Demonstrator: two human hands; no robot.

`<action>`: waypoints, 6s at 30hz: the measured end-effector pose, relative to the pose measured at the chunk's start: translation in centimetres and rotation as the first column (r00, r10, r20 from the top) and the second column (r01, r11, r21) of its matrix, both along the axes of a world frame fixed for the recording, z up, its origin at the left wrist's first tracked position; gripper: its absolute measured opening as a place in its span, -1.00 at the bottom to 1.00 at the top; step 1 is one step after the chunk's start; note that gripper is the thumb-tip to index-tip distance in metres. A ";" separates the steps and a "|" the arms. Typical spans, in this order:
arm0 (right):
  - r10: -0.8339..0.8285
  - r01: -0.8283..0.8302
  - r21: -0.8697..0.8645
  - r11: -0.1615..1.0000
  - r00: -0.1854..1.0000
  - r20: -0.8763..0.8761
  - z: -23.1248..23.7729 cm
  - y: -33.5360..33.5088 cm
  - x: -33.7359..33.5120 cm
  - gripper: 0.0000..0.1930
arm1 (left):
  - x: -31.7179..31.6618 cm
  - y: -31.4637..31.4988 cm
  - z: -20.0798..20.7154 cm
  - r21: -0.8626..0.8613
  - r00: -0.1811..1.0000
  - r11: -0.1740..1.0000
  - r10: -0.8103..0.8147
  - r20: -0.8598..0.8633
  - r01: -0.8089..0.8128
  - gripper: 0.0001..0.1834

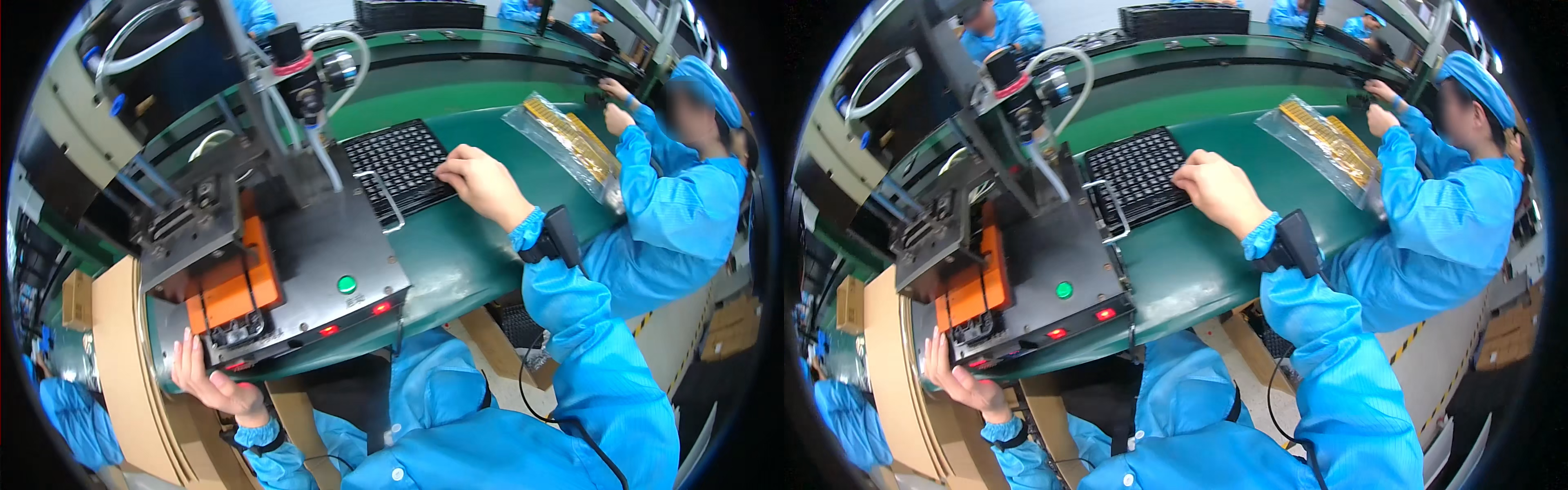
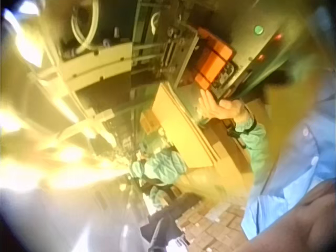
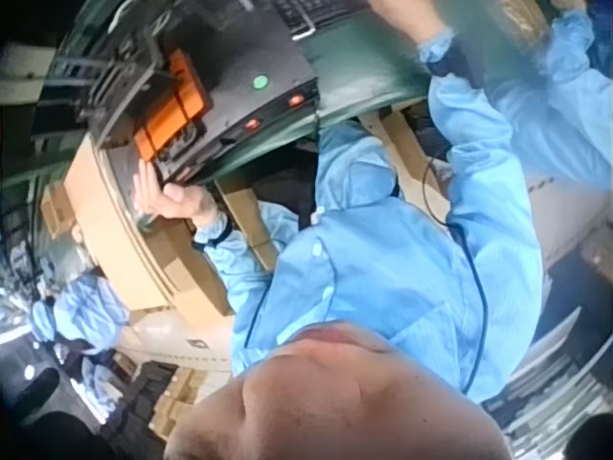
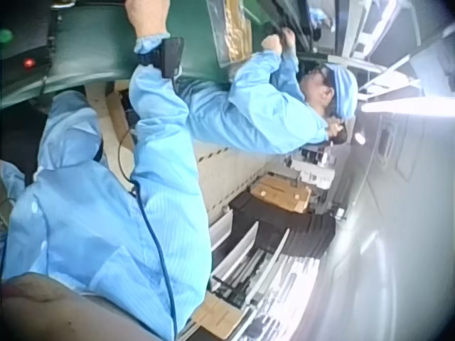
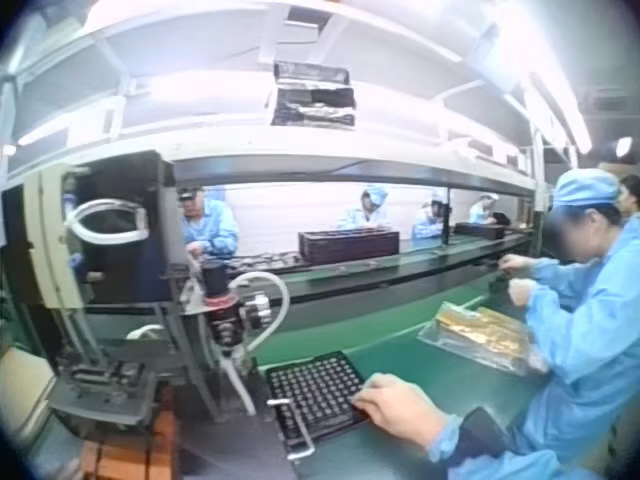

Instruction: Manually placing components into plastic frames and using a heat press machine to secure them on an assembly line.

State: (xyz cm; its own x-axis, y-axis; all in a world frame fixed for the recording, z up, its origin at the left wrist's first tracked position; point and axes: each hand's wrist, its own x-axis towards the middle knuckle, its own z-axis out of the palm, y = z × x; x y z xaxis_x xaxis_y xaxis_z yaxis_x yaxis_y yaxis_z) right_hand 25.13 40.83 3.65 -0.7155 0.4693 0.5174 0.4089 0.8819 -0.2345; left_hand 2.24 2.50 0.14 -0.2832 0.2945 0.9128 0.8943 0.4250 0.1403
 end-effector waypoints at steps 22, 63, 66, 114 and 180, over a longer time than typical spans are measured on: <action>-0.045 -0.156 -0.536 0.830 0.938 -0.343 -5.4 11.6 6.3 -0.88 | 1.8 -14.8 3.0 0.224 0.914 0.894 0.344 0.214 -0.389 -0.85; -0.178 0.105 -0.476 0.873 0.978 -0.112 -6.7 11.1 6.8 -0.67 | 43.2 -51.5 -11.2 0.460 0.375 0.292 -0.302 0.876 -0.839 -0.35; -0.174 0.098 -0.473 0.876 0.977 -0.120 -6.6 10.8 7.3 -0.68 | 36.2 -47.3 -12.6 0.498 0.358 0.318 -0.408 0.840 -0.807 -0.38; -0.134 0.062 -0.549 0.834 0.987 -0.092 -6.4 8.5 5.5 -0.73 | -1.1 -17.4 -22.3 -0.793 0.575 0.569 0.582 0.576 0.218 -0.45; -0.126 -0.122 -0.605 0.787 0.928 -0.351 -7.3 8.7 6.4 -0.83 | -13.9 -17.6 -31.0 -0.405 0.473 0.874 0.485 0.736 -0.267 -0.58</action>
